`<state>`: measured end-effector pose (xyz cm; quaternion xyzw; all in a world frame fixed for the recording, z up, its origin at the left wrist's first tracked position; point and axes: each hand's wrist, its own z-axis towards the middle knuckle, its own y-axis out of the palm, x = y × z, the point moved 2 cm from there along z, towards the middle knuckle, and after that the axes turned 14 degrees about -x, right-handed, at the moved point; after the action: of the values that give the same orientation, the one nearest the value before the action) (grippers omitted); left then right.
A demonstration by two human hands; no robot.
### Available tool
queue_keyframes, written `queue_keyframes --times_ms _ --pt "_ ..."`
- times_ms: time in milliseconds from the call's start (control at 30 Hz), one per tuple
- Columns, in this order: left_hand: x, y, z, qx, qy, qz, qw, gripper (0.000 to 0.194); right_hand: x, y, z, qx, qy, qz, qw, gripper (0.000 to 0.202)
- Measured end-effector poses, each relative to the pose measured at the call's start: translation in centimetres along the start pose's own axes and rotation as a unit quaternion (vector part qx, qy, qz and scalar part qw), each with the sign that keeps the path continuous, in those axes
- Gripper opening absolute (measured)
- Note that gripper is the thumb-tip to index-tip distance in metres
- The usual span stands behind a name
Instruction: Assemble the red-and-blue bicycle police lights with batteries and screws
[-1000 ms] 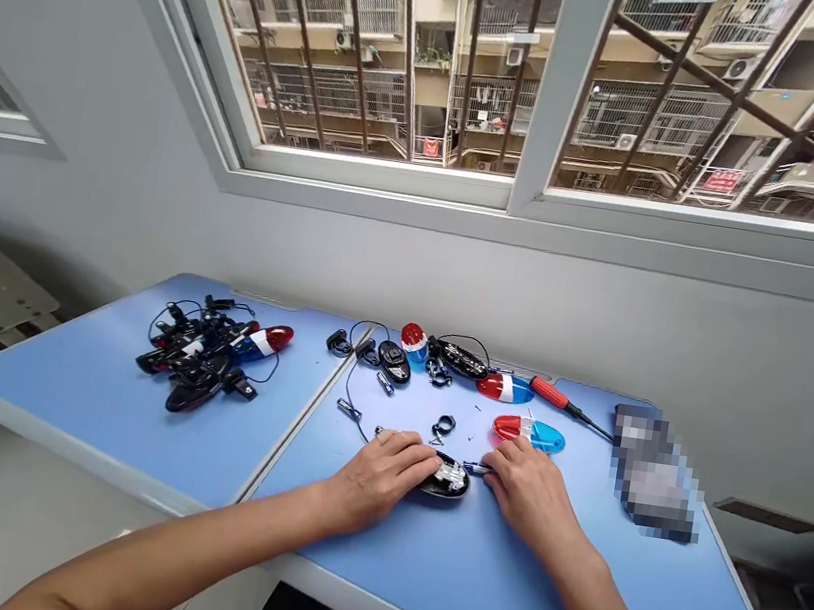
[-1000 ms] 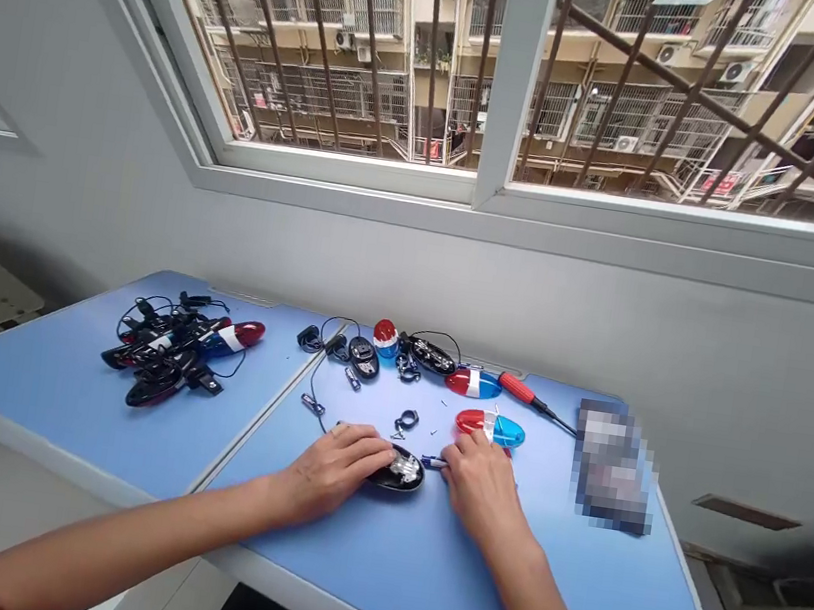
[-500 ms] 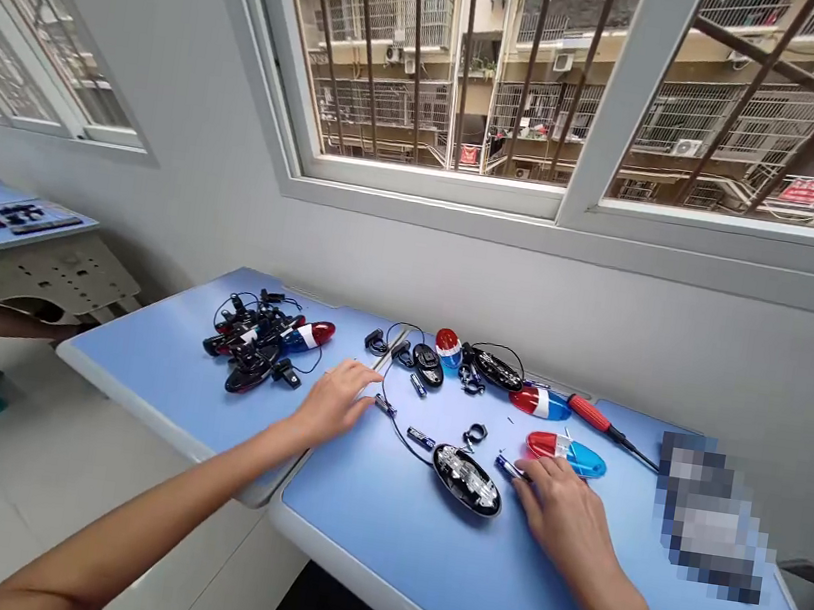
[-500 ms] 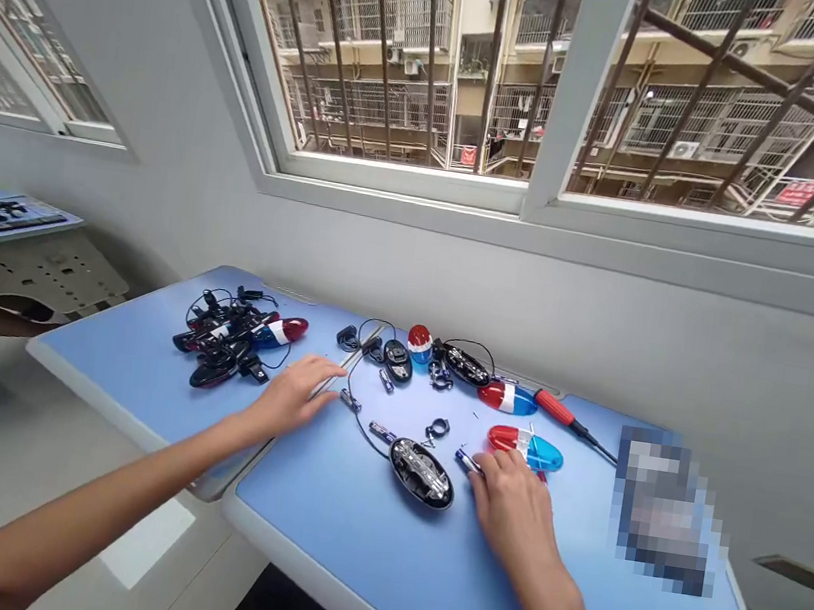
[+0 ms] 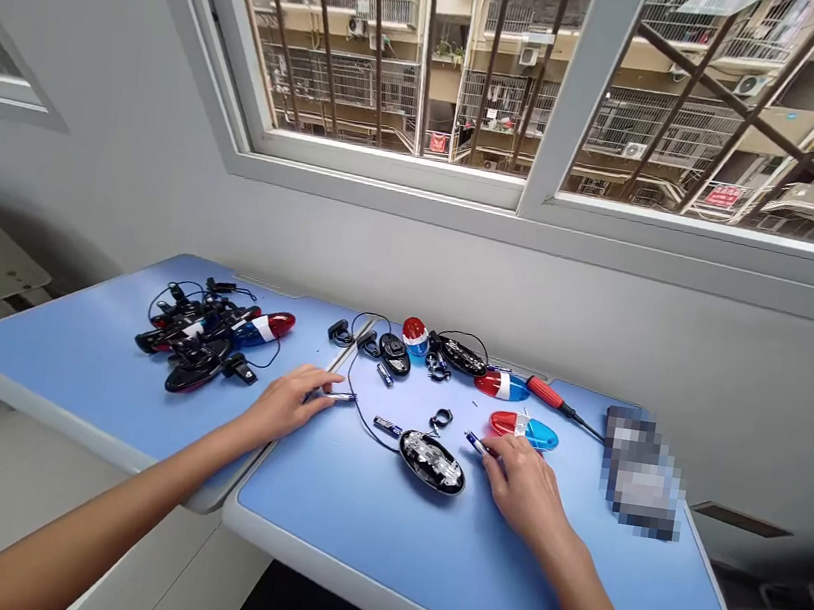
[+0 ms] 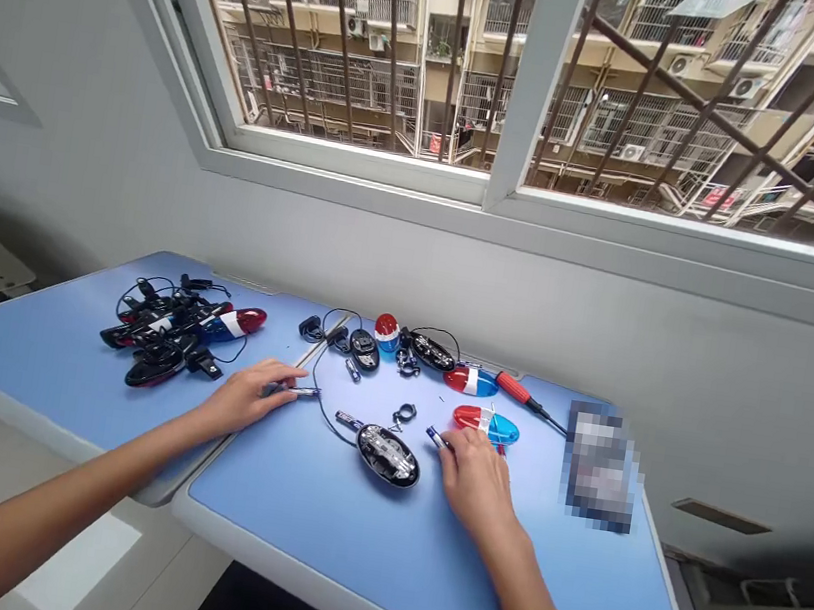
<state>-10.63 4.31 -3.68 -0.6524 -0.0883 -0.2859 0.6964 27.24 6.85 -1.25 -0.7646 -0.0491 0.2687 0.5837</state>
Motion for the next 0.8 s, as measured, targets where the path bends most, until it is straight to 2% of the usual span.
queue_keyframes --times_ms 100,167,267,333,400,433,533,567,633,700,800 --pt "-0.6 -1.4 -2.1 0.013 -0.039 -0.042 0.998 0.039 0.3 -0.3 -0.1 0.012 0.001 0.148 0.989 0.032" --pt "-0.5 -2.3 -3.6 0.021 -0.067 -0.084 0.994 0.039 0.3 -0.4 -0.1 -0.016 0.001 0.296 0.955 0.036" --pt "0.9 -2.8 -5.2 -0.005 -0.102 -0.199 0.975 0.042 -0.1 -0.6 -0.3 -0.069 -0.002 0.523 0.849 0.042" --pt "2.8 -2.3 -5.0 -0.049 -0.115 -0.297 0.946 0.047 -0.4 -0.8 -0.4 -0.092 -0.004 0.615 0.783 0.046" --pt "5.1 -1.5 -3.4 -0.104 -0.099 -0.333 0.932 0.046 -0.7 -0.9 -0.5 -0.101 0.0 0.653 0.751 0.047" --pt "6.2 -1.1 -2.0 -0.112 -0.067 -0.312 0.941 0.042 -0.7 -0.9 -0.5 -0.098 0.004 0.659 0.746 0.047" --pt "8.9 0.3 3.3 -0.084 0.069 -0.17 0.979 0.031 -0.3 -1.0 -0.4 -0.068 0.015 0.661 0.747 0.044" --pt "9.4 0.9 5.2 -0.081 0.095 -0.111 0.986 0.028 -0.2 -1.0 -0.3 -0.06 0.015 0.663 0.746 0.043" --pt "9.5 2.2 8.4 -0.071 0.094 -0.078 0.99 0.02 0.0 -1.1 -0.2 -0.053 0.01 0.673 0.738 0.044" --pt "9.1 3.5 10.4 -0.07 0.09 -0.053 0.992 0.013 0.0 -1.1 -0.3 -0.056 0.002 0.687 0.724 0.05" --pt "8.6 4.7 11.0 -0.076 0.095 -0.024 0.992 0.007 -0.4 -1.1 -0.5 -0.068 -0.018 0.708 0.703 0.058"
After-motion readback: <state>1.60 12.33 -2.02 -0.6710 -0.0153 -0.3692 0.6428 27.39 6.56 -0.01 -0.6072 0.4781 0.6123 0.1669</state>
